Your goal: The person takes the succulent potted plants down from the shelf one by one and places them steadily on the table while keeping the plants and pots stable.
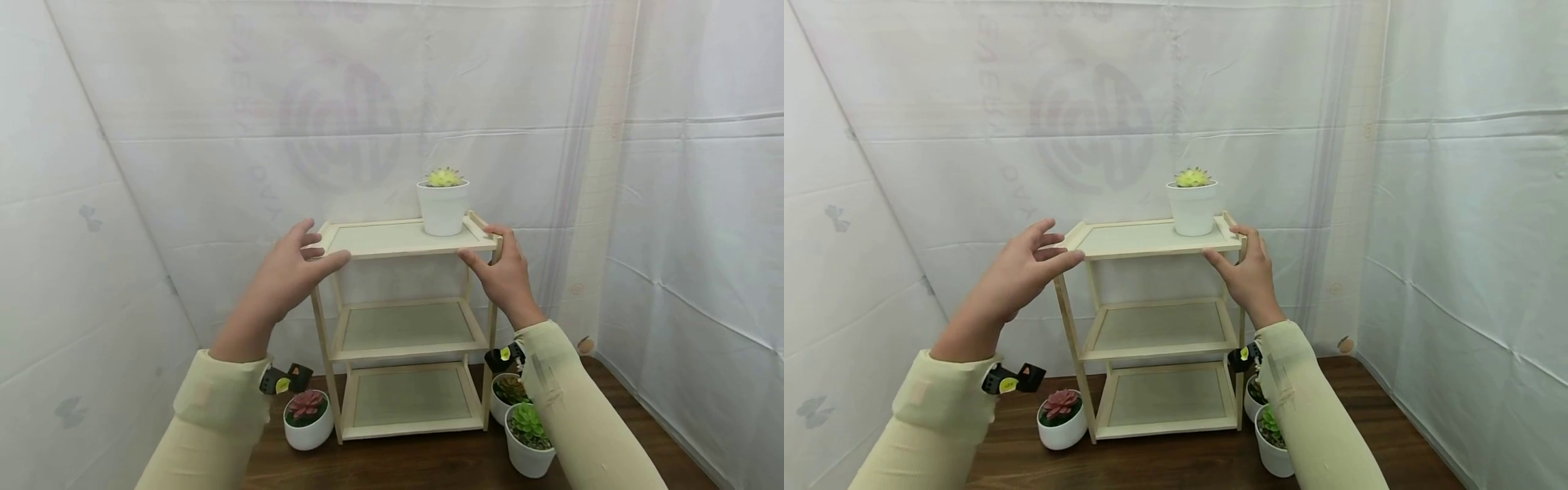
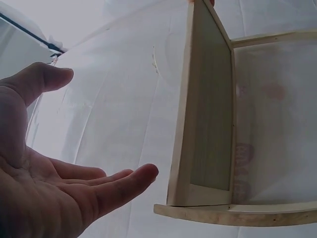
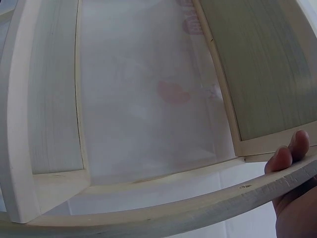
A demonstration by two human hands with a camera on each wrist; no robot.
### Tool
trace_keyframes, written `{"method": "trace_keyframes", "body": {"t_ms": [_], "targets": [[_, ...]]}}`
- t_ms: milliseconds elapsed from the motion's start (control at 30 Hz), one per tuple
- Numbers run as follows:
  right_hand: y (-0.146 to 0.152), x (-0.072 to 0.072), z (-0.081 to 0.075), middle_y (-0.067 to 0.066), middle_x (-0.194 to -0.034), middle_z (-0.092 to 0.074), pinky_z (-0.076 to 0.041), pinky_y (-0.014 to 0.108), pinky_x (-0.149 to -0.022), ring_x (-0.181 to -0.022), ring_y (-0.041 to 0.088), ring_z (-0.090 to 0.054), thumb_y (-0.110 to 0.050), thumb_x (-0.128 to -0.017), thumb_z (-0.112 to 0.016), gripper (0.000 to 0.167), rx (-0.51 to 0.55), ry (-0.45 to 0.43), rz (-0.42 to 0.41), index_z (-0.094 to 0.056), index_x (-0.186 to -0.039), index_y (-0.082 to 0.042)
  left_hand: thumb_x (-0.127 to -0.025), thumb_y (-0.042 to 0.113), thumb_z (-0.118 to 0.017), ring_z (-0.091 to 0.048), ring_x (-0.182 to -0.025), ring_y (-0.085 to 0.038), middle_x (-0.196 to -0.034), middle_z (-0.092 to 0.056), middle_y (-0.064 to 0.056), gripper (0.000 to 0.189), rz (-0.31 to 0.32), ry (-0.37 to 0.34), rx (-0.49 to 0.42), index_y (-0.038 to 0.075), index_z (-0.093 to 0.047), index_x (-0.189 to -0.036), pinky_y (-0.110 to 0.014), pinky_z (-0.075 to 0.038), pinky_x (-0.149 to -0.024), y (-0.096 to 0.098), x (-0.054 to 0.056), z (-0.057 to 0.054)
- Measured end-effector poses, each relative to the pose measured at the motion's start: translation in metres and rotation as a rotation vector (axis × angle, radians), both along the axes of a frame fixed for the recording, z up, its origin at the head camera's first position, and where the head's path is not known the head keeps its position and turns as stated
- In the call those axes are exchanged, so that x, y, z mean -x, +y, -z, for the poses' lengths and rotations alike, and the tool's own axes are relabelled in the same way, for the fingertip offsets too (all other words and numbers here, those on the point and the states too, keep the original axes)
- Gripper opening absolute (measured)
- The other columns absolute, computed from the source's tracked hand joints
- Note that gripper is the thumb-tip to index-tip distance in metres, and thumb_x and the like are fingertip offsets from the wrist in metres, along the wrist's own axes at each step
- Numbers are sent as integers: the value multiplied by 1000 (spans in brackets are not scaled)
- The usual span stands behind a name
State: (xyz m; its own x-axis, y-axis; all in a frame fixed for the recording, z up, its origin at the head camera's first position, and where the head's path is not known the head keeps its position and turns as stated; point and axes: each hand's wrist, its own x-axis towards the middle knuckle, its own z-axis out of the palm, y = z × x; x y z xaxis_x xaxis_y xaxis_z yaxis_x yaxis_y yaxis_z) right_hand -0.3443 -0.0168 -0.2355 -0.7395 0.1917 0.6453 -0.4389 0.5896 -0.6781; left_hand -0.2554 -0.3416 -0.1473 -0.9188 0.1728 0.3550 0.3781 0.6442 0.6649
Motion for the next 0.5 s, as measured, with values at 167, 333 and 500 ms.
{"method": "trace_keyframes", "body": {"t_ms": [167, 333, 500], "targets": [[0, 0, 0, 14, -107, -46, -41, 34, -58, -67, 25, -46, -65, -81, -64, 77, -4, -4, 3, -37, -141, -25, -89, 57, -60, -34, -143, -31, -159, -28, -11, 98, -6, -11, 16, 16, -3, -157, -56, -36, -109, 2, 1, -6], [1, -1, 1, 13, -105, -45, -42, 34, -57, -66, 24, -47, -65, -81, -64, 77, -2, -3, -1, -37, -141, -26, -89, 57, -60, -34, -143, -31, -158, -29, -11, 97, -6, -16, 27, 16, -4, -157, -56, -36, -109, 2, 1, -13], [1, -1, 1, 16, -108, -46, -42, 34, -57, -66, 24, -47, -65, -81, -64, 77, 0, 0, -2, -37, -141, -25, -88, 57, -60, -32, -144, -30, -159, -27, -11, 98, -1, -27, 17, 17, -2, -157, -56, -35, -110, 4, 2, -16]]}}
